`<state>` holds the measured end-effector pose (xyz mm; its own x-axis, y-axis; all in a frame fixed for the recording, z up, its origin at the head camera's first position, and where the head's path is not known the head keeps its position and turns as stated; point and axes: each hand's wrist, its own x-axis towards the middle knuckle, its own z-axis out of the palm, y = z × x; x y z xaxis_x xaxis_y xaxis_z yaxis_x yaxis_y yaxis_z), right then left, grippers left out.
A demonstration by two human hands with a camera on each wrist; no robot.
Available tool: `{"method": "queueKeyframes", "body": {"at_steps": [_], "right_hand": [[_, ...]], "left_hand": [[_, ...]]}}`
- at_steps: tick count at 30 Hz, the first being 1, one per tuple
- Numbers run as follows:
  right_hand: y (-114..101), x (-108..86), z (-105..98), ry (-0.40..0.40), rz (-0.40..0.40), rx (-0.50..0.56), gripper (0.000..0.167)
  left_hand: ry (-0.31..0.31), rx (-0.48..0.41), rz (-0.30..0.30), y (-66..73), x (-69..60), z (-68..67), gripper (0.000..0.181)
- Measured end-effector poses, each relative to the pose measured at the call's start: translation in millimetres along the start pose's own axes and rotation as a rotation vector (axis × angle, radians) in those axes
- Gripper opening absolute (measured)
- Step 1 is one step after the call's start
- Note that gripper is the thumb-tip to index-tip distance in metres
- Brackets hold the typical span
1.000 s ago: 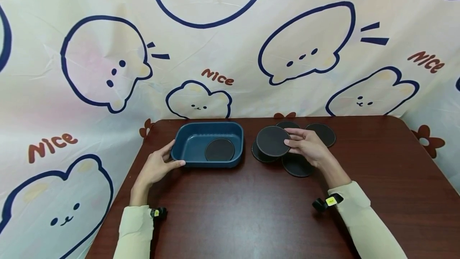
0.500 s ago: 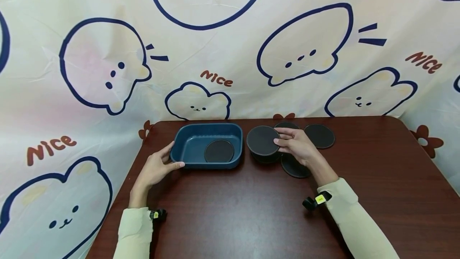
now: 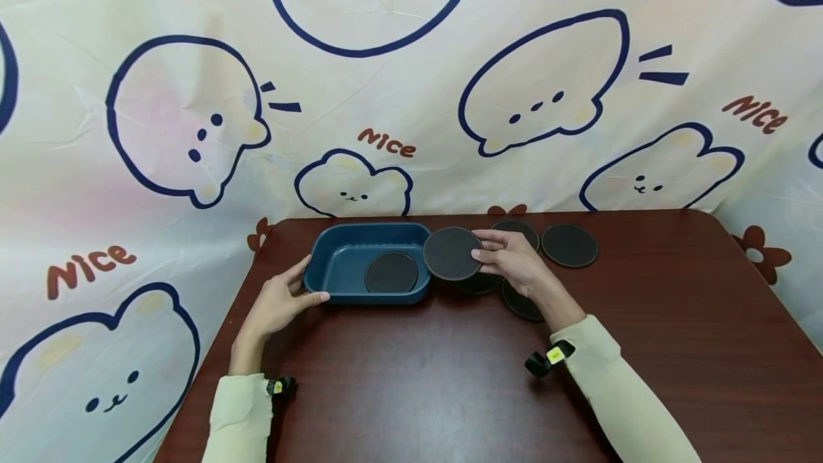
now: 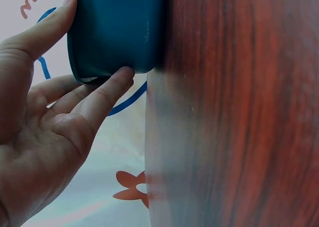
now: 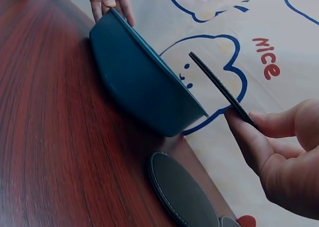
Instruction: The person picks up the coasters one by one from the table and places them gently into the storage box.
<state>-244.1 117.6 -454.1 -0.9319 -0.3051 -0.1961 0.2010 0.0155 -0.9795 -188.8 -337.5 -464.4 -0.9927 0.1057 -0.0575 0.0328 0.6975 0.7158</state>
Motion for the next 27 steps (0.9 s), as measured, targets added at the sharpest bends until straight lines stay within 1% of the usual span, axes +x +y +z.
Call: {"method": "queueKeyframes", "body": {"at_steps": [6, 15, 24, 27], "right_hand": [[-2, 4.4, 11, -0.026, -0.009, -0.001, 0.056], [-1, 13.4, 27, -0.036, -0.015, 0.020, 0.053], [-5, 20.6, 43, -0.028, 0.002, 0.031, 0.052], [-6, 23.3, 49, -0.035, 0.009, 0.018, 0.052]], "left_hand": [[0.003, 0.007, 0.002, 0.2, 0.5, 0.3, 0.098], [0.000, 0.008, -0.004, 0.0, -1.0, 0.2, 0.097], [0.003, 0.014, 0.001, 1.0, 0.6, 0.9, 0.095], [0.005, 0.014, -0.001, 1.0, 0.1, 0.5, 0.095]]}}
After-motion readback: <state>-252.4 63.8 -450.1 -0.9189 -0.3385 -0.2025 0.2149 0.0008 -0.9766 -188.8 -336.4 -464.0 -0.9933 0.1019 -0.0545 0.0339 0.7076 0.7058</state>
